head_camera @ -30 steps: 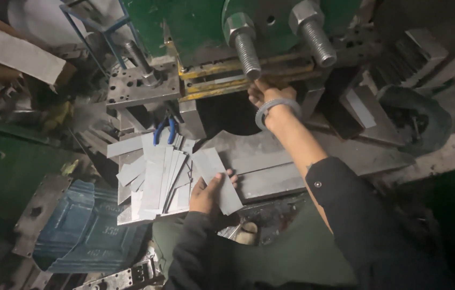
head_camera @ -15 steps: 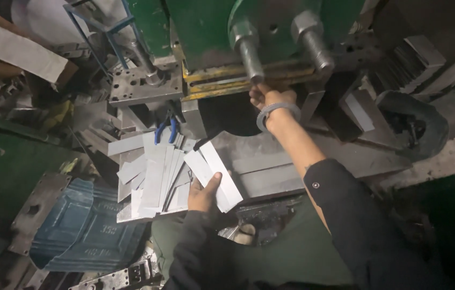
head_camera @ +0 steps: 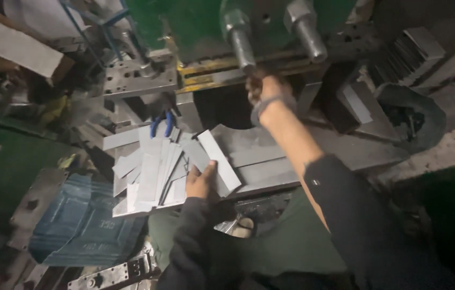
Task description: Feeding metal strips into a press machine for industrial stamping.
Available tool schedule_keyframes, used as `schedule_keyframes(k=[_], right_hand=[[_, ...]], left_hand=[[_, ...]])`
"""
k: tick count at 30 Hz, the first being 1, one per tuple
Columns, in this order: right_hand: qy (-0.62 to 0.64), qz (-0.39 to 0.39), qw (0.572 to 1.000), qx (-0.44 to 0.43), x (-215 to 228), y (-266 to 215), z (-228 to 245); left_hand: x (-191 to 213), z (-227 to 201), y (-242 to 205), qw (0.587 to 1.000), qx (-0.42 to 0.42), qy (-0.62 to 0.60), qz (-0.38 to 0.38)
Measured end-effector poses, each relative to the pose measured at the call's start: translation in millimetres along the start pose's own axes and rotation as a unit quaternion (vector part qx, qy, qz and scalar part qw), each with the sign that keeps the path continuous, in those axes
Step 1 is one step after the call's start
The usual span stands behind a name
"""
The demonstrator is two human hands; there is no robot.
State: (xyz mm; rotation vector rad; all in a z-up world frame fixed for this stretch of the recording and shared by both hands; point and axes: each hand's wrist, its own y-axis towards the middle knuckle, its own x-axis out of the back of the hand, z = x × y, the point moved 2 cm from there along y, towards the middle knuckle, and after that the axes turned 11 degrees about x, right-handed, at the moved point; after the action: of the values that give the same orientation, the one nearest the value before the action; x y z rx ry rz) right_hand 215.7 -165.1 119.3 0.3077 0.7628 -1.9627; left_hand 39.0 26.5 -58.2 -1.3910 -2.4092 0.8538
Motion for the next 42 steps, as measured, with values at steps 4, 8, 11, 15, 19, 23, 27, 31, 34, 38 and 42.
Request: schedule_keyframes(k=[4, 8, 11, 15, 19, 23, 27, 31, 34, 38, 42], right_hand=[[-0.074, 0.016, 0.994, 0.075, 70, -102, 6], [-0.197, -0.022, 0.980, 0.011, 177, -114, -46], [-0.033, 0.066, 0.980, -0.185, 274, -36, -120], [-0.211, 0.015, 0.974, -0.083, 212, -83, -79], [-0.457, 0.110, 0.867, 0.166, 207, -89, -56], [-0.581, 0.304, 0.609, 0.448, 192, -95, -30], [-0.580, 0.383, 0.507, 0.510, 184, -98, -30], [-0.568, 0.392, 0.452, 0.564, 190, -75, -48], [-0.561, 0.384, 0.471, 0.562, 186, -79, -47], [-0.567, 0.347, 0.501, 0.554, 181, -90, -40], [-0.600, 0.256, 0.532, 0.540, 206, -83, -33]], left_hand=[[1, 0, -17, 0.994, -0.010, -0.097, 0.045], [2, 0, -22, 0.982, -0.011, -0.170, 0.077], [-4, -9, -28, 0.978, -0.030, -0.188, 0.082], [-3, -3, -22, 0.974, -0.049, -0.204, 0.088], [-4, -7, -35, 0.975, -0.059, -0.193, 0.093], [-2, -3, -27, 0.971, -0.081, -0.193, 0.115], [-2, -3, -40, 0.973, -0.087, -0.187, 0.100], [-3, -4, -36, 0.972, -0.092, -0.197, 0.092], [-5, -3, -33, 0.970, -0.091, -0.207, 0.087], [-7, -17, -50, 0.977, -0.080, -0.174, 0.090], [-5, -11, -50, 0.973, -0.063, -0.206, 0.080]])
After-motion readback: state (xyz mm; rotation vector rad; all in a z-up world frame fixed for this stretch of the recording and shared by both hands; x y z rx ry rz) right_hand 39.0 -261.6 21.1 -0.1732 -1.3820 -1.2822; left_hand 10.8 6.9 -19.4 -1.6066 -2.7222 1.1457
